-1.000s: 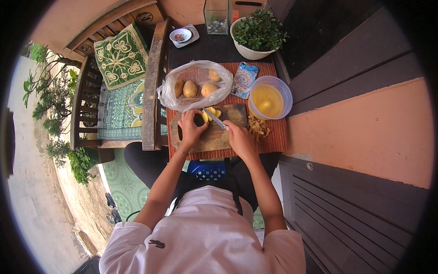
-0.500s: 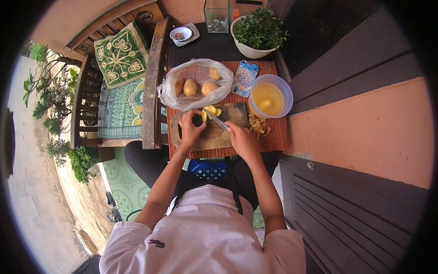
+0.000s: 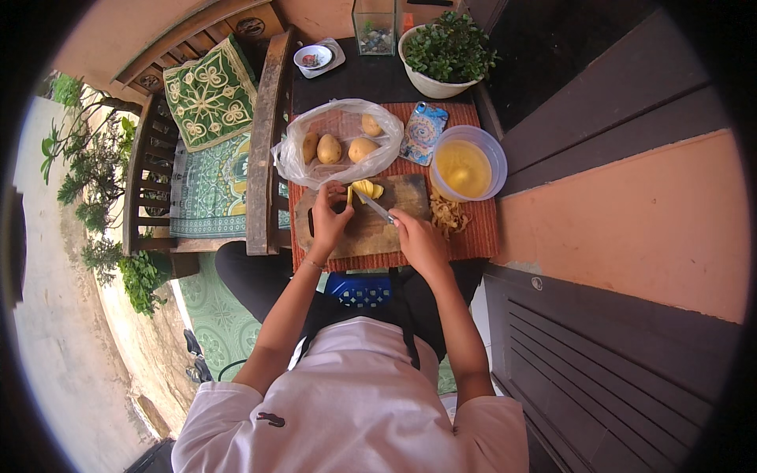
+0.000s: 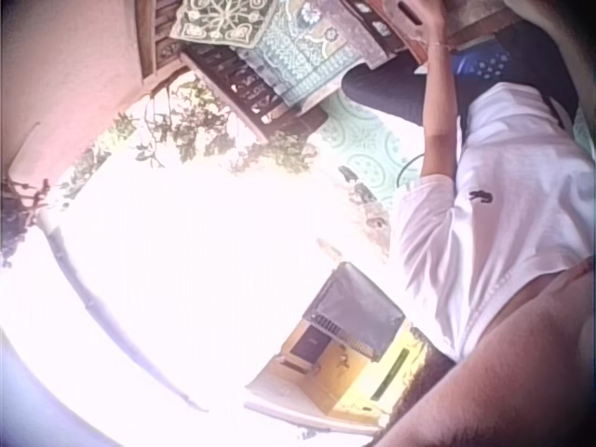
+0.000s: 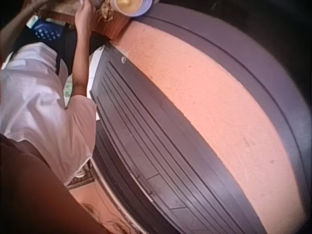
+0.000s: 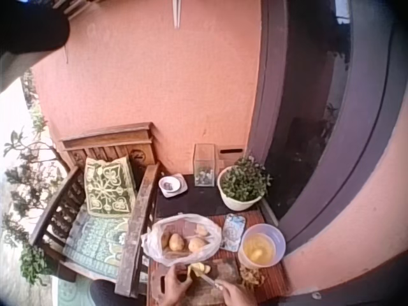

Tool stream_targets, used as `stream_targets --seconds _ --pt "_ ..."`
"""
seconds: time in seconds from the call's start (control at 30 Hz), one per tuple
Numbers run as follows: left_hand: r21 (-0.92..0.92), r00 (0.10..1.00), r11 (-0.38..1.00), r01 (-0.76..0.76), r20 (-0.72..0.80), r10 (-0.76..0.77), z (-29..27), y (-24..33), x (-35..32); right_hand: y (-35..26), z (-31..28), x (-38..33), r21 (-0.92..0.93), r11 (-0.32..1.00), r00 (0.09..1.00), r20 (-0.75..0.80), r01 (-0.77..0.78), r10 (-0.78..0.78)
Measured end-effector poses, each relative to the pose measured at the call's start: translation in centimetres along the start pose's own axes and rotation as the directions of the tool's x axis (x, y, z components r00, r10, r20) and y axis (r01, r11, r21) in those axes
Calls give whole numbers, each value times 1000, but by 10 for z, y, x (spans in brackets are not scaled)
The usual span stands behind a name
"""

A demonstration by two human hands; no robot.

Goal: The person sits on a low stool and uses a knife to slice peeled potatoes into thin pieces on a wooden cutting board. The sliced pieces accumulate on the board while potato peels and whole potatoes remain nearby.

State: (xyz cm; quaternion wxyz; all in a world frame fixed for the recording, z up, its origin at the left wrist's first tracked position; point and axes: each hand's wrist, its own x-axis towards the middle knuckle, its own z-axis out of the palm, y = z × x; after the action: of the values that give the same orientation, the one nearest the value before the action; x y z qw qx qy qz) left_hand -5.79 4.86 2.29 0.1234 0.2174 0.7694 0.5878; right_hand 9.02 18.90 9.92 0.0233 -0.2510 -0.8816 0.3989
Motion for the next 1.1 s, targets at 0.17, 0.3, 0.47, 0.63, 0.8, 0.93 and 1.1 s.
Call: stream_targets --seconds 0.17,0.3,0.47,0.63,0.8,0.93,1.1 --pt "30 999 999 -14 -38 15 2 0 -2 -3 2 -5 37 999 1000 6 -21 21" --pt "80 998 996 -25 -50 29 6 2 -3 -1 4 -7 59 998 1000 -21 8 -7" --pt "54 998 998 30 -49 -27 8 8 -2 5 10 -11 57 995 993 -93 79 -73" --pt "101 997 994 32 -73 -24 9 8 -1 4 10 -14 62 997 995 -92 54 -49" --pt "88 995 995 54 -94 -45 12 10 -1 4 9 -15 69 997 995 -96 45 -38" --pt "83 989 992 96 -118 -86 11 11 -2 4 7 -16 62 998 996 -84 25 -19" --pt "-24 984 991 131 -115 -133 2 0 -5 -5 0 -18 76 996 999 -31 -43 45"
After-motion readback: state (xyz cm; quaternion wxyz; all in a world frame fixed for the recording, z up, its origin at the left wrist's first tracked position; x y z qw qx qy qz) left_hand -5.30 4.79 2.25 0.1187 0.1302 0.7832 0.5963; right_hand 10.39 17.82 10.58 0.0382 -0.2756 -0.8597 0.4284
